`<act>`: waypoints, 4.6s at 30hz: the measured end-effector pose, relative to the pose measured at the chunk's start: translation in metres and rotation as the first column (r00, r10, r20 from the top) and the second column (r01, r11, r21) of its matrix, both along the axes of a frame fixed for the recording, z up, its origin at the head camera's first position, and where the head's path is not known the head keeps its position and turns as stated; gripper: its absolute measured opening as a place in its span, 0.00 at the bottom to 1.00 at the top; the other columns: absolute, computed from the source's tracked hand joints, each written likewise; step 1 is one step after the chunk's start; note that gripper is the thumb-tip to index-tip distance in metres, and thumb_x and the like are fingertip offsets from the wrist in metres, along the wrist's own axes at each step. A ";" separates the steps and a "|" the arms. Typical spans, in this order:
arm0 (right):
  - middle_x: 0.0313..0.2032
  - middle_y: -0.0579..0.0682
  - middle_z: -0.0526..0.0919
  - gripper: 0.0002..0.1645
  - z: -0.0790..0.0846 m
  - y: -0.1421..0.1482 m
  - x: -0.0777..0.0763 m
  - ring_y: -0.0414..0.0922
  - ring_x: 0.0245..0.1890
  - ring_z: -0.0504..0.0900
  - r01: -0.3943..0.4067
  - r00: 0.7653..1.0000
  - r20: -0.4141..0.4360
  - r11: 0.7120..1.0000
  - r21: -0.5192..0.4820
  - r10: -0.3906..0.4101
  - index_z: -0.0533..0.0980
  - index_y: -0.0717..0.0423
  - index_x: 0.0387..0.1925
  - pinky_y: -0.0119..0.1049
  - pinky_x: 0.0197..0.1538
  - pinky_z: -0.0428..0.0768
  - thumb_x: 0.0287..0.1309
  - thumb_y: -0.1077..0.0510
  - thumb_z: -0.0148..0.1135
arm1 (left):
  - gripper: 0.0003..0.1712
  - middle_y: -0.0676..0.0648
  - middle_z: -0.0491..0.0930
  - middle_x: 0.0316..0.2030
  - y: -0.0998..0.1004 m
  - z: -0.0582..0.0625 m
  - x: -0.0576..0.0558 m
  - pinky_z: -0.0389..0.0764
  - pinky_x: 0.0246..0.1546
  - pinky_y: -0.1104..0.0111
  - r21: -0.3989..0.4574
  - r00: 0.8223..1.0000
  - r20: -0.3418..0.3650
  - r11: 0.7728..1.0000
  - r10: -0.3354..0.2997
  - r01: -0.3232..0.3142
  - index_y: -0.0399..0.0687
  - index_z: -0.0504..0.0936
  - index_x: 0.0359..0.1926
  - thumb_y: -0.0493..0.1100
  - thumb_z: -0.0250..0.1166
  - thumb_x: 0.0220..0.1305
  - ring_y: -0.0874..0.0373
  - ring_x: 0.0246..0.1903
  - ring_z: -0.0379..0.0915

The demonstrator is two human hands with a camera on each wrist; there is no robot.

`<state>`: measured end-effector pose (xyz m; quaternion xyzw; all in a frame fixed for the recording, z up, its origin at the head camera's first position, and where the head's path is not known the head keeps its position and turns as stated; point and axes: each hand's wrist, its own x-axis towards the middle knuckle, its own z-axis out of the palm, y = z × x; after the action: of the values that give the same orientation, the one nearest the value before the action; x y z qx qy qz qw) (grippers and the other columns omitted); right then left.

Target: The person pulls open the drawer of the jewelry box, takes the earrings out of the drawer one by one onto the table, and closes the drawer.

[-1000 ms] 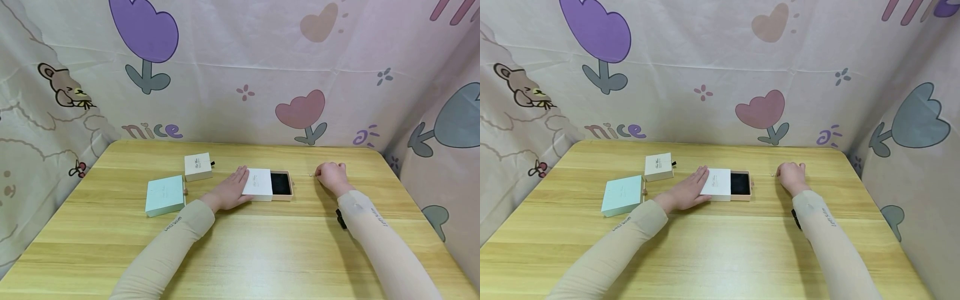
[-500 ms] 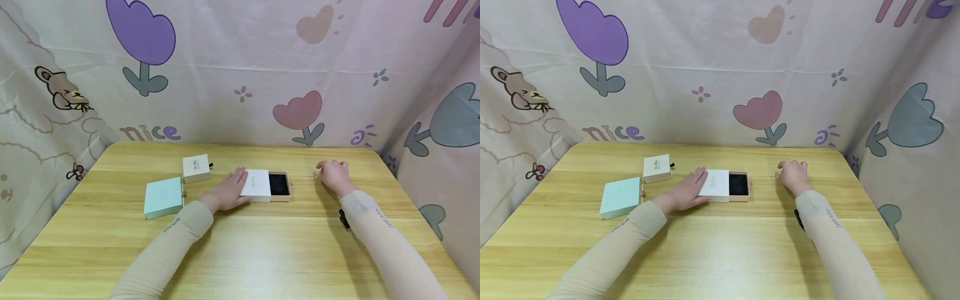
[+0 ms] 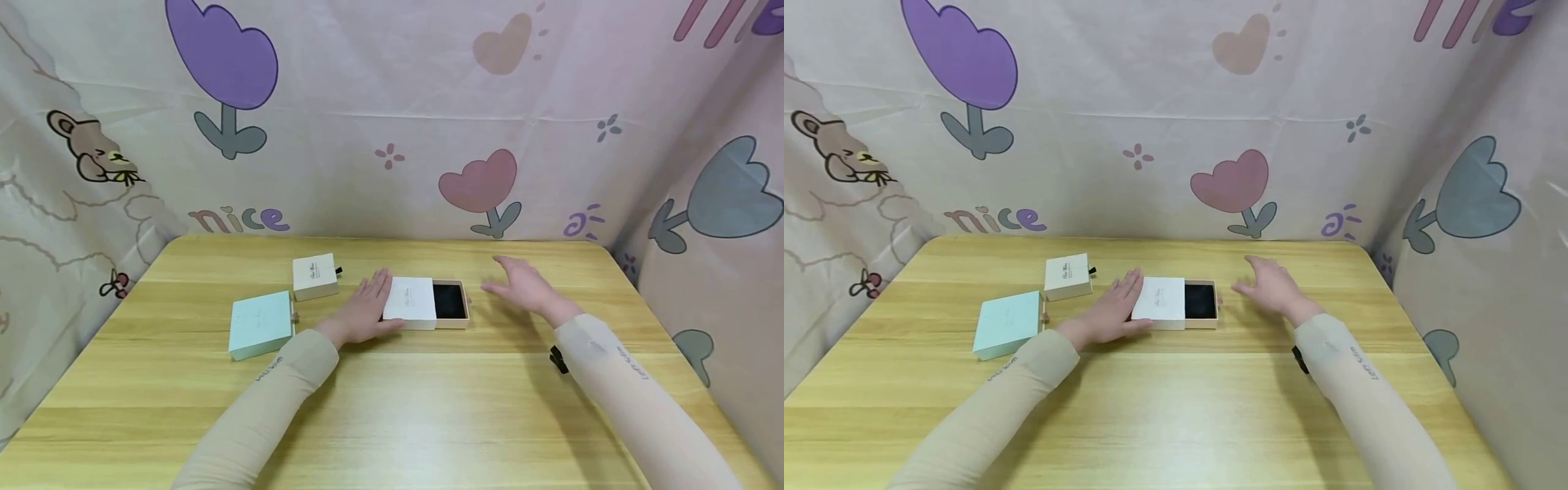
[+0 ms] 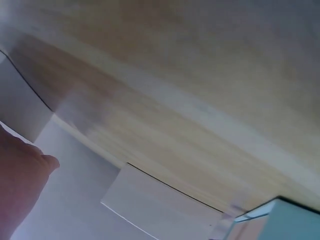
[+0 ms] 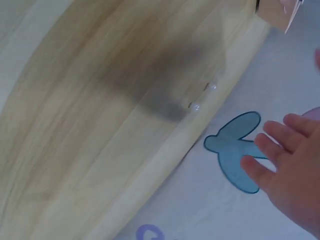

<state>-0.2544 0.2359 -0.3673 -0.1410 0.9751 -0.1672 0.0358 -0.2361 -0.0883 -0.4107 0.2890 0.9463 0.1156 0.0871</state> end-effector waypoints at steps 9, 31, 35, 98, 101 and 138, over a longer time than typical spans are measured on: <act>0.71 0.65 0.50 0.66 -0.010 -0.020 0.009 0.63 0.71 0.47 -0.152 0.983 0.110 0.988 0.027 0.149 0.46 0.65 0.71 0.62 0.69 0.42 0.44 0.34 0.67 | 0.56 0.39 0.33 0.74 -0.005 0.004 -0.001 0.37 0.73 0.55 -0.027 0.999 0.030 1.000 0.012 -0.011 0.36 0.35 0.72 0.71 0.46 0.63 0.48 0.74 0.27; 0.67 0.65 0.60 0.58 -0.013 -0.030 0.008 0.62 0.67 0.59 -0.257 0.951 0.163 0.965 -0.056 0.263 0.55 0.67 0.68 0.57 0.68 0.57 0.41 0.47 0.74 | 0.54 0.39 0.35 0.74 0.001 0.006 -0.002 0.37 0.73 0.54 -0.090 0.999 0.031 0.996 -0.010 0.013 0.37 0.34 0.72 0.71 0.42 0.64 0.49 0.74 0.28; 0.67 0.65 0.60 0.58 -0.013 -0.031 0.007 0.62 0.67 0.59 -0.255 0.952 0.162 0.965 -0.057 0.261 0.55 0.67 0.68 0.56 0.68 0.58 0.41 0.48 0.74 | 0.54 0.39 0.35 0.74 0.001 0.006 -0.002 0.37 0.73 0.54 -0.101 1.000 0.028 0.995 -0.007 0.010 0.37 0.34 0.72 0.71 0.42 0.64 0.48 0.73 0.28; 0.66 0.63 0.64 0.59 -0.013 -0.084 0.010 0.56 0.64 0.66 -0.282 0.936 0.195 0.955 -0.090 0.294 0.50 0.66 0.70 0.54 0.68 0.59 0.42 0.56 0.74 | 0.53 0.37 0.39 0.73 0.005 0.002 0.000 0.40 0.72 0.51 -0.113 0.999 -0.026 0.993 -0.020 0.017 0.34 0.38 0.72 0.70 0.43 0.65 0.46 0.73 0.31; 0.68 0.62 0.61 0.56 -0.013 -0.087 0.014 0.57 0.68 0.61 -0.299 0.937 0.182 0.954 -0.019 0.297 0.52 0.66 0.69 0.58 0.69 0.52 0.46 0.50 0.71 | 0.53 0.37 0.38 0.73 0.006 0.001 -0.001 0.41 0.72 0.50 -0.115 0.999 -0.028 0.993 -0.019 0.016 0.35 0.38 0.72 0.70 0.43 0.65 0.46 0.73 0.32; 0.68 0.61 0.60 0.43 -0.018 -0.059 -0.004 0.60 0.70 0.54 -0.118 0.991 0.087 0.976 0.182 0.103 0.52 0.65 0.70 0.65 0.68 0.46 0.61 0.51 0.59 | 0.44 0.44 0.44 0.74 0.076 0.007 -0.029 0.44 0.72 0.52 -0.212 0.983 -0.121 0.964 0.138 -0.162 0.42 0.45 0.73 0.65 0.41 0.68 0.52 0.73 0.40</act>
<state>-0.2588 0.1773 -0.3853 -0.1845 0.9750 -0.0782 0.0956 -0.2654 -0.0126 -0.4041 0.2106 0.9758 0.0005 0.0597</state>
